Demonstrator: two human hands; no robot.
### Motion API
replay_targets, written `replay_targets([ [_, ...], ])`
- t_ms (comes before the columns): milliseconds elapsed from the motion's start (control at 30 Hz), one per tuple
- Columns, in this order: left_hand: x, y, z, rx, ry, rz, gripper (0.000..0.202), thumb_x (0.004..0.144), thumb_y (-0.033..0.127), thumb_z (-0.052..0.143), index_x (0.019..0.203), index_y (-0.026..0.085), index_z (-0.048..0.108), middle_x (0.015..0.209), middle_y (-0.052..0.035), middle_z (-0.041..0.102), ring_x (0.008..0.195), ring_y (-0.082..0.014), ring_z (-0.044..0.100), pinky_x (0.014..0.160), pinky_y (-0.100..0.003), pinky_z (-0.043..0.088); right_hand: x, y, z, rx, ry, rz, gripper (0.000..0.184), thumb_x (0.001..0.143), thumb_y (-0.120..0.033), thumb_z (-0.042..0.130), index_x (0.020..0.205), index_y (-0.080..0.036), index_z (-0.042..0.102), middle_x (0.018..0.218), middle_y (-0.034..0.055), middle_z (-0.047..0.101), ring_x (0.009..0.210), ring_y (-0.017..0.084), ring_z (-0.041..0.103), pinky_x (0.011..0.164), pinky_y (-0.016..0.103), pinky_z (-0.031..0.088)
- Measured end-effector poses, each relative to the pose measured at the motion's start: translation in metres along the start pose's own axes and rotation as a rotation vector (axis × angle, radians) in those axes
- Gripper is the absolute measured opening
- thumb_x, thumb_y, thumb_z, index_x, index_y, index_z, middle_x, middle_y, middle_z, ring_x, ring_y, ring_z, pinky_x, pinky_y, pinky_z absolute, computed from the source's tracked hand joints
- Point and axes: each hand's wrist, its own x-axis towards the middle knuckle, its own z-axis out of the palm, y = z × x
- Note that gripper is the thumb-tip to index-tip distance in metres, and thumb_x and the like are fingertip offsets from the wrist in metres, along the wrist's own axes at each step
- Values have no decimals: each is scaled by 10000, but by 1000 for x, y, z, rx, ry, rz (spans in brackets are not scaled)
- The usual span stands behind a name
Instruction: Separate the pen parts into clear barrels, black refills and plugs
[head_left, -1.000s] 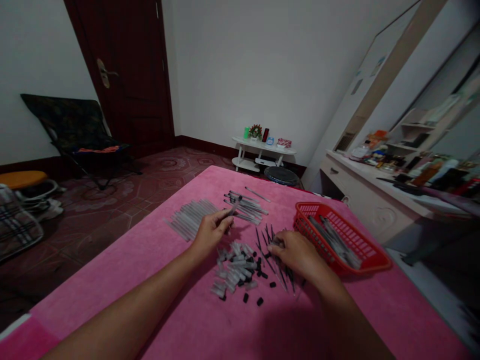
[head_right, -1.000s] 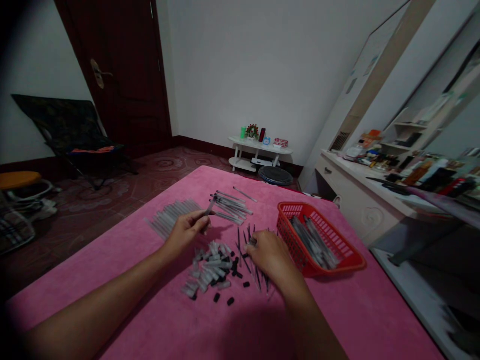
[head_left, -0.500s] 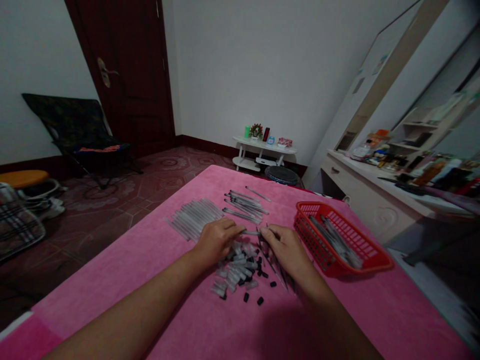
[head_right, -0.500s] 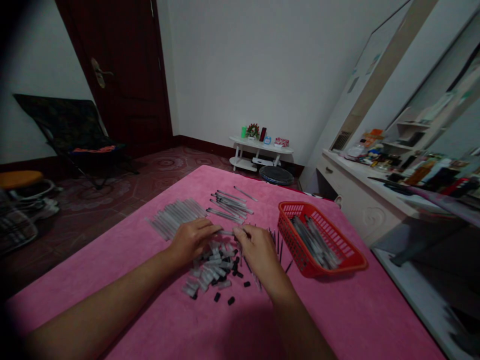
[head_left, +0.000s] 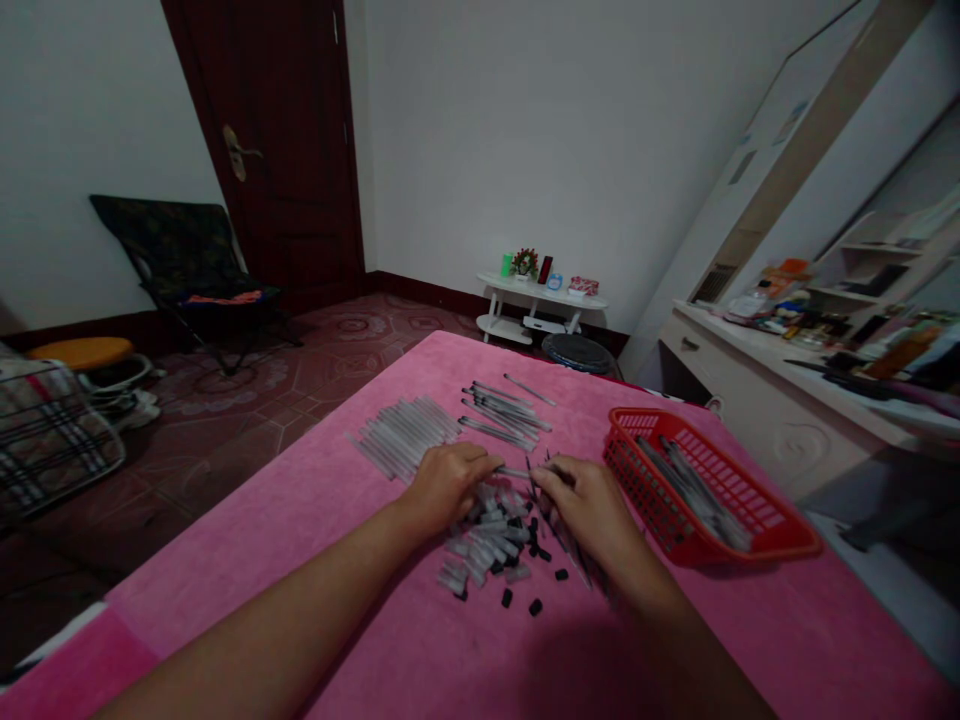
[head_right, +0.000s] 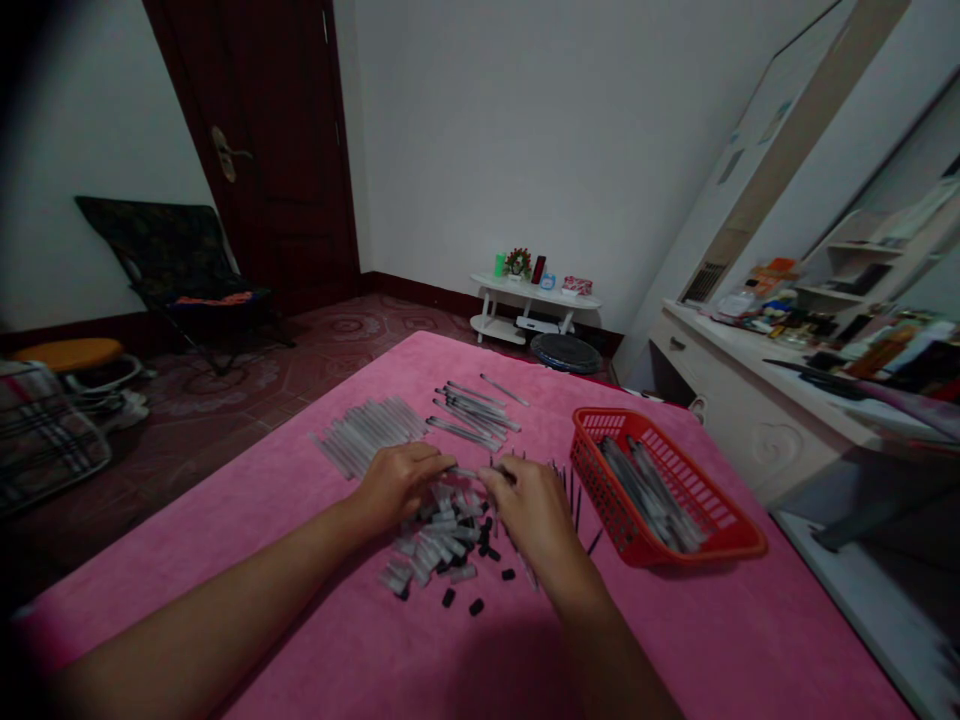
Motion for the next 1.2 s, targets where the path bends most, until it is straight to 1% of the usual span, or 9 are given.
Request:
replay_targets([
  [167,-1,-2,1,15,6,12,366,722,86,510,1050,210,617,834,-36,645,787,-177,577,649,-261,384,1,-1,1,27,52,-25,127,748,-308,588,794,-203,643,758,28,674,682,163,603,620,244,410],
  [233,-1,-3,1,18,15,7,356,739,91,498,1054,206,616,826,-37,643,782,-173,578,648,-259,385,1,-1,1,30,56,-13,184,731,-338,617,854,-205,648,787,29,678,691,165,604,620,246,412],
  [400,-1,-4,-1,9,7,19,353,746,97,499,1065,199,612,839,-43,644,795,-177,583,665,-264,400,0,0,2,-4,2,-24,214,806,-309,516,653,-198,616,635,20,637,620,156,584,577,245,387],
  [467,-2,-5,0,1,9,17,378,725,83,507,1069,200,611,855,-48,646,809,-180,585,676,-267,404,1,1,3,28,33,-24,101,756,-275,569,762,-203,640,716,21,666,668,158,601,602,241,402],
  [533,-2,-5,1,-7,16,12,379,724,81,506,1068,200,612,854,-49,645,806,-179,585,676,-265,403,1,2,3,44,55,-6,186,718,-299,615,877,-209,644,787,26,682,696,164,610,615,242,414],
  [700,-2,-7,4,-21,18,22,340,756,107,501,1061,201,616,830,-41,638,790,-175,584,667,-261,401,0,1,2,6,-4,-4,206,794,-329,516,673,-196,616,654,33,646,644,167,595,589,250,403],
  [867,-2,-5,2,-11,1,10,345,751,101,492,1054,208,617,830,-40,638,787,-169,580,661,-253,398,1,3,3,32,53,14,185,721,-334,613,851,-204,630,737,17,666,646,157,592,592,238,408],
  [1033,-2,-4,1,-8,-15,10,370,722,88,506,1055,205,614,814,-35,636,784,-177,581,660,-257,396,1,4,3,-4,-22,-10,240,794,-346,523,636,-190,612,618,25,629,599,156,569,559,243,382],
  [1200,-2,-5,3,-17,-14,-9,409,691,75,505,1059,210,619,822,-39,641,784,-175,586,646,-253,398,0,3,5,34,3,-3,188,738,-344,594,829,-188,648,721,27,666,640,160,585,567,237,391],
])
